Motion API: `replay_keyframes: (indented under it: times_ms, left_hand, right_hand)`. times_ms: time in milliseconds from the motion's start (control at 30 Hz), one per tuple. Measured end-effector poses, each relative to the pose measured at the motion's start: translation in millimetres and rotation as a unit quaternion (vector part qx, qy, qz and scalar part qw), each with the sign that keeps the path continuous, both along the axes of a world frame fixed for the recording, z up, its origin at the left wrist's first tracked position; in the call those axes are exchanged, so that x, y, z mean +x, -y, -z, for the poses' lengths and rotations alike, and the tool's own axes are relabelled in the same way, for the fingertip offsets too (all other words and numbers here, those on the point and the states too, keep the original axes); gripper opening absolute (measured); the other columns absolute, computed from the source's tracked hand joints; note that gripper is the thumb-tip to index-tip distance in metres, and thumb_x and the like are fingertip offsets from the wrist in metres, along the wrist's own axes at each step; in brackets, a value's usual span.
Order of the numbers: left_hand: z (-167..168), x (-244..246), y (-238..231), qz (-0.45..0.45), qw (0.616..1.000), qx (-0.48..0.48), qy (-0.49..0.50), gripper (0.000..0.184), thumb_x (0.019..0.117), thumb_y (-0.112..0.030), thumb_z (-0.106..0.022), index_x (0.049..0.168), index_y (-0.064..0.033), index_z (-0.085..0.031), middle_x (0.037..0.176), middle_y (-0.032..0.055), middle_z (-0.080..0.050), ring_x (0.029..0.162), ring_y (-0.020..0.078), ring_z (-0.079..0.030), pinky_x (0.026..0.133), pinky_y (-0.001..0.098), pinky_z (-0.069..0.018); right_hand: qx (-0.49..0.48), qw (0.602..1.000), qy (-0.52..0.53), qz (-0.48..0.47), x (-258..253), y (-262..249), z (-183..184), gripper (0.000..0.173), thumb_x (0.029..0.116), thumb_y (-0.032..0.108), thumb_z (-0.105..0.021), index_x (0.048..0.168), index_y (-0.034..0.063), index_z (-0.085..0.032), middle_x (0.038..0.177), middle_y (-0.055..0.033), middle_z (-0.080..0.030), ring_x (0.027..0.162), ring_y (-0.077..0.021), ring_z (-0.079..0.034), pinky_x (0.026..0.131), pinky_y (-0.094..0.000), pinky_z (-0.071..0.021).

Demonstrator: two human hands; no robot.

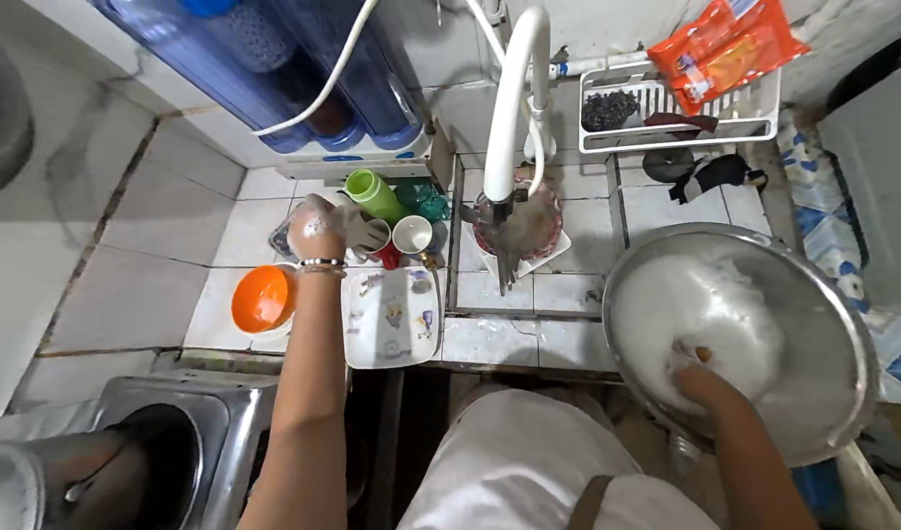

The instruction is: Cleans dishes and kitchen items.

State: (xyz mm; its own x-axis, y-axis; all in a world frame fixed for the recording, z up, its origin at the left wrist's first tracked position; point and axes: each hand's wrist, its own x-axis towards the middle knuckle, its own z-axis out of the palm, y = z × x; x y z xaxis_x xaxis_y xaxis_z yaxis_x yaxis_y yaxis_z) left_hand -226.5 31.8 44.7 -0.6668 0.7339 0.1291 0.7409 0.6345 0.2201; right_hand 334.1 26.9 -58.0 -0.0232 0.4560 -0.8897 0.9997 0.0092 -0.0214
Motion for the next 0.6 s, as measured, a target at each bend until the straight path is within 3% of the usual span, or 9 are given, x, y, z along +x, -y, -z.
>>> replay_keyframes:
  times_ms: [67,133,200,267,333,400,467,533,600]
  left_hand:
    - [11.8,-2.9,6.0,0.045,0.995,0.085,-0.009,0.057,0.0915,-0.029,-0.076,0.130,0.0075,-0.056,0.136,0.0397,-0.050,0.127,0.0572,-0.049,0.106,0.0677,-0.0396]
    - [25.0,12.0,6.6,0.091,0.992,0.090,-0.009,0.051,0.0945,-0.030,-0.071,0.129,0.0036,-0.056,0.139,0.0356,-0.049,0.128,0.0531,-0.050,0.105,0.0641,-0.0423]
    - [33.2,55.4,-3.5,0.165,0.984,0.033,0.058,0.038,0.0999,-0.023,-0.063,0.125,0.0048,-0.060,0.129,0.0313,-0.059,0.118,0.0467,-0.060,0.100,0.0619,-0.0483]
    - [56.2,109.7,-18.4,0.204,0.965,-0.068,0.150,0.032,0.1013,-0.023,-0.061,0.119,0.0031,-0.066,0.113,0.0268,-0.068,0.105,0.0421,-0.067,0.093,0.0611,-0.0528]
    - [83.0,157.5,-36.4,0.187,0.927,-0.216,0.243,0.036,0.1022,-0.029,-0.060,0.118,0.0031,-0.067,0.113,0.0269,-0.068,0.107,0.0421,-0.067,0.095,0.0613,-0.0507]
    - [117.1,184.2,-51.3,0.158,0.886,-0.295,0.321,0.042,0.1054,-0.031,-0.055,0.122,0.0060,-0.064,0.120,0.0279,-0.066,0.112,0.0393,-0.065,0.099,0.0562,-0.0495]
    - [153.9,193.0,-60.2,0.131,0.873,-0.269,0.386,0.046,0.1087,-0.035,-0.048,0.123,0.0054,-0.065,0.117,0.0256,-0.067,0.104,0.0338,-0.067,0.095,0.0497,-0.0518]
    - [161.4,197.4,-60.5,0.098,0.872,-0.211,0.431,0.042,0.1101,-0.030,-0.046,0.122,0.0065,-0.064,0.116,0.0260,-0.065,0.103,0.0328,-0.065,0.095,0.0477,-0.0498]
    - [157.1,196.5,-61.4,0.091,0.886,-0.199,0.409,0.040,0.1092,-0.027,-0.048,0.121,0.0076,-0.065,0.119,0.0277,-0.066,0.112,0.0364,-0.064,0.101,0.0510,-0.0472]
  right_hand:
    - [0.047,0.998,-0.028,0.037,11.1,-0.7,9.5,0.049,0.1050,0.005,-0.051,0.148,-0.0148,-0.040,0.153,-0.0367,-0.041,0.144,-0.0503,-0.039,0.117,-0.0618,-0.0319]
    - [0.083,0.992,-0.035,0.084,20.4,-8.1,14.6,0.057,0.1052,0.005,-0.051,0.156,-0.0100,-0.030,0.159,-0.0333,-0.033,0.150,-0.0482,-0.032,0.121,-0.0593,-0.0287]
    - [0.100,0.989,-0.024,0.102,21.3,-17.7,19.7,0.057,0.1063,0.006,-0.049,0.157,-0.0090,-0.028,0.161,-0.0323,-0.032,0.151,-0.0472,-0.030,0.122,-0.0577,-0.0270]
    - [0.103,0.990,-0.013,0.093,14.1,-19.9,20.9,0.055,0.1060,0.007,-0.050,0.154,-0.0124,-0.031,0.157,-0.0354,-0.036,0.148,-0.0482,-0.035,0.120,-0.0587,-0.0304]
    - [0.082,0.995,-0.011,0.058,5.0,-18.1,19.9,0.054,0.1073,0.009,-0.048,0.153,-0.0138,-0.031,0.155,-0.0360,-0.038,0.147,-0.0492,-0.037,0.119,-0.0583,-0.0308]
    - [0.070,0.996,-0.019,0.053,0.8,-16.8,19.8,0.058,0.1066,0.008,-0.049,0.157,-0.0099,-0.026,0.159,-0.0332,-0.034,0.149,-0.0481,-0.034,0.121,-0.0580,-0.0289]
    - [0.071,0.995,-0.030,0.062,1.8,-16.5,17.3,0.060,0.1059,0.008,-0.051,0.158,-0.0090,-0.025,0.161,-0.0323,-0.032,0.150,-0.0469,-0.031,0.122,-0.0572,-0.0271]
    - [0.067,0.995,-0.037,0.068,3.4,-17.4,14.0,0.060,0.1057,0.008,-0.051,0.157,-0.0111,-0.026,0.161,-0.0331,-0.031,0.152,-0.0467,-0.028,0.123,-0.0561,-0.0247]
    - [0.065,0.995,-0.046,0.066,5.1,-18.0,13.5,0.057,0.1066,0.008,-0.050,0.155,-0.0124,-0.028,0.161,-0.0338,-0.031,0.152,-0.0470,-0.027,0.124,-0.0562,-0.0232]
